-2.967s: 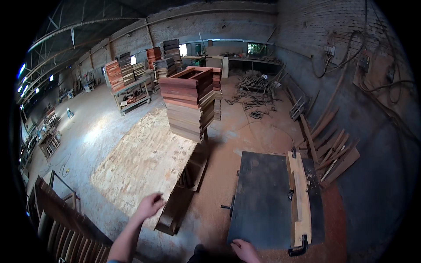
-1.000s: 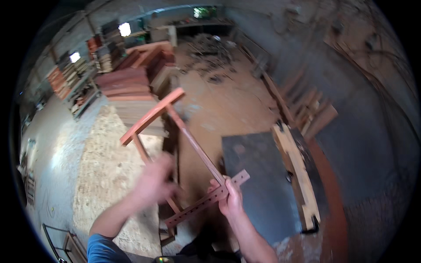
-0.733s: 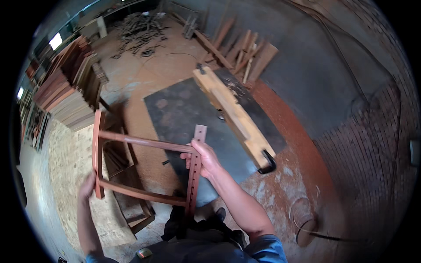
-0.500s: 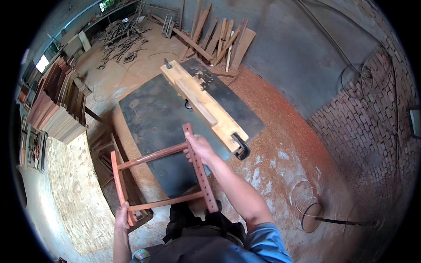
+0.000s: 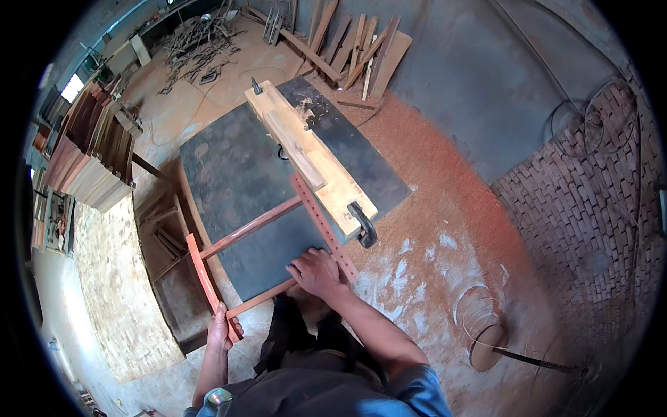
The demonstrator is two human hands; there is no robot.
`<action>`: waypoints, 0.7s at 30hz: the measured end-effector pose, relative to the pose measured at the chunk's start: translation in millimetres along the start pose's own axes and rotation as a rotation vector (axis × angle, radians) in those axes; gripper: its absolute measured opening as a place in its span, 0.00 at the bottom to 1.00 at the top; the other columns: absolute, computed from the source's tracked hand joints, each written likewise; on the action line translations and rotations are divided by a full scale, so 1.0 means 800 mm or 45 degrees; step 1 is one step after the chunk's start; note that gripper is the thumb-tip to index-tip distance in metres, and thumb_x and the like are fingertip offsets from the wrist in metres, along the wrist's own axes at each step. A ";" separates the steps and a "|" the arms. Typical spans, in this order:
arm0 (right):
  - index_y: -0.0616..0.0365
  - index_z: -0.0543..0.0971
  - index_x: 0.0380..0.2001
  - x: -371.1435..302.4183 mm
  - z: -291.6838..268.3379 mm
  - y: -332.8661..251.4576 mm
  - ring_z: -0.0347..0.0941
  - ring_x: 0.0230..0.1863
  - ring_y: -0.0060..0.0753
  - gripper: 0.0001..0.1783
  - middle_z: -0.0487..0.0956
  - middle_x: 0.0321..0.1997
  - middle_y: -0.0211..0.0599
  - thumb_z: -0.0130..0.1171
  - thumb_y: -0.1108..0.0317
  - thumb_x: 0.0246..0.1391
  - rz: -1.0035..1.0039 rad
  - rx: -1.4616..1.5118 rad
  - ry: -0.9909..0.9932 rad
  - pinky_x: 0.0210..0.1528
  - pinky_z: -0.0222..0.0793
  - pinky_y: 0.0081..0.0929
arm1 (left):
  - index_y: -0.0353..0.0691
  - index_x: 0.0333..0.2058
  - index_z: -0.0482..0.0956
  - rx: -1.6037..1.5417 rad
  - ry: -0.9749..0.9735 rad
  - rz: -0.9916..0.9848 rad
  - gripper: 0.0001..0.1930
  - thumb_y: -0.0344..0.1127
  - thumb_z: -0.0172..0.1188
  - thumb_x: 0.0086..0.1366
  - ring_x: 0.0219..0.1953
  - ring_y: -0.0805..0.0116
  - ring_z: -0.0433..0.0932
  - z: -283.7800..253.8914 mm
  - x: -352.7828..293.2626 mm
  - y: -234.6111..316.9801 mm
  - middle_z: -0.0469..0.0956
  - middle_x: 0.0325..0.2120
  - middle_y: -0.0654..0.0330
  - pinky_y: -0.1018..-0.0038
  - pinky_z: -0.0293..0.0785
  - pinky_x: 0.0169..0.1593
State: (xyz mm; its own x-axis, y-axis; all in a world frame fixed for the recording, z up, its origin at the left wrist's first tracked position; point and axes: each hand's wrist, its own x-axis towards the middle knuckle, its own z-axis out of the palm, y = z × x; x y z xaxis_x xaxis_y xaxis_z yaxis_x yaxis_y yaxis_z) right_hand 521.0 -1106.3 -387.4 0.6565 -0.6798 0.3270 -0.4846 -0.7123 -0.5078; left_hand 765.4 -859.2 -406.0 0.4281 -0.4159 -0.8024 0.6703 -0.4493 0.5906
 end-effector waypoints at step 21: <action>0.49 0.70 0.10 0.078 0.026 0.033 0.71 0.19 0.37 0.22 0.70 0.13 0.29 0.72 0.59 0.44 0.065 -0.044 0.334 0.18 0.64 0.38 | 0.42 0.29 0.69 -0.170 0.043 -0.199 0.36 0.75 0.43 0.65 0.19 0.60 0.69 0.046 0.022 0.038 0.69 0.19 0.58 0.64 0.69 0.25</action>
State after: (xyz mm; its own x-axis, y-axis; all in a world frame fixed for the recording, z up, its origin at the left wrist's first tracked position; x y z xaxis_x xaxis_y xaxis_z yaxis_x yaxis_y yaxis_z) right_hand 561.2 -1163.9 -397.3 0.4603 -0.7338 0.4996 -0.5357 -0.6784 -0.5028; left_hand 771.1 -909.2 -399.3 0.3310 -0.3218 -0.8871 0.8035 -0.3968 0.4438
